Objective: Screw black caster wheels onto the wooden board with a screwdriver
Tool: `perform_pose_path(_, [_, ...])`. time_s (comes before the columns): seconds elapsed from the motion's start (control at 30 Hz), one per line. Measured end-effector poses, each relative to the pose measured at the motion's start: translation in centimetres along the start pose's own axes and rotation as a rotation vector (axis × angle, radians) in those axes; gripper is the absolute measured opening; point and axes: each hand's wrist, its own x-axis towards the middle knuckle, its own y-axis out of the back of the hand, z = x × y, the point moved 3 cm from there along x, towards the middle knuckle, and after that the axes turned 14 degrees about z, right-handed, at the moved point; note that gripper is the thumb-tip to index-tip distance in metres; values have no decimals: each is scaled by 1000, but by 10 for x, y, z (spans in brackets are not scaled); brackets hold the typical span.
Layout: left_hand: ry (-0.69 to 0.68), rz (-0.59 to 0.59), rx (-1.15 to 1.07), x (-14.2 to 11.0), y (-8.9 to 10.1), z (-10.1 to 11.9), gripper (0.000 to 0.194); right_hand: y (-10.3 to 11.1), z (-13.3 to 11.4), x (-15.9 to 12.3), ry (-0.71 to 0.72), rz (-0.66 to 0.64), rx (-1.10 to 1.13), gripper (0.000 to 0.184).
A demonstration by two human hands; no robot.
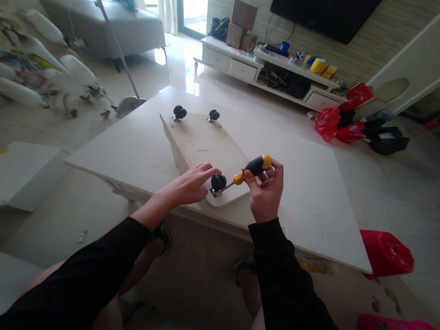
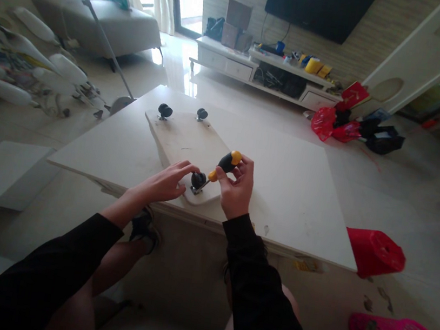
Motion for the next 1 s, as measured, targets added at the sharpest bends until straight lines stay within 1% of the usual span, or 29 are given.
perform_pose_path(0.2, [7, -4, 18, 2, 1, 1, 58, -2, -3, -2, 5, -56, 20, 51])
perform_pose_path(0.37, [20, -4, -5, 2, 1, 2, 59, -3, -3, -3, 21, -114, 35, 49])
perform_pose_path(0.43, [20, -5, 2, 2, 0, 2, 60, -3, -4, -3, 24, -129, 30, 53])
perform_pose_path(0.53, [7, 0, 15, 2, 0, 2, 58, -3, -7, -3, 38, -146, 21, 65])
perform_pose_path(0.57, [3, 3, 17, 2, 0, 2, 58, -3, -8, -3, 47, -157, 20, 67])
perform_pose_path(0.7, [-6, 7, 17, 2, 0, 3, 57, -4, -10, -2, 83, -204, 8, 55])
perform_pose_path(0.77, [2, 7, 21, 2, 1, 4, 57, -3, -11, 0, 96, -159, -26, 55])
perform_pose_path(0.9, [8, 1, 39, 2, 1, 5, 56, 0, -16, 3, 172, 13, -123, 53])
perform_pose_path(0.93, [6, 2, 40, 2, 1, 5, 55, 1, -17, 4, 189, 26, -145, 50])
perform_pose_path(1.0, [0, 8, 37, 1, 0, 5, 55, 2, -18, 5, 209, 9, -191, 46])
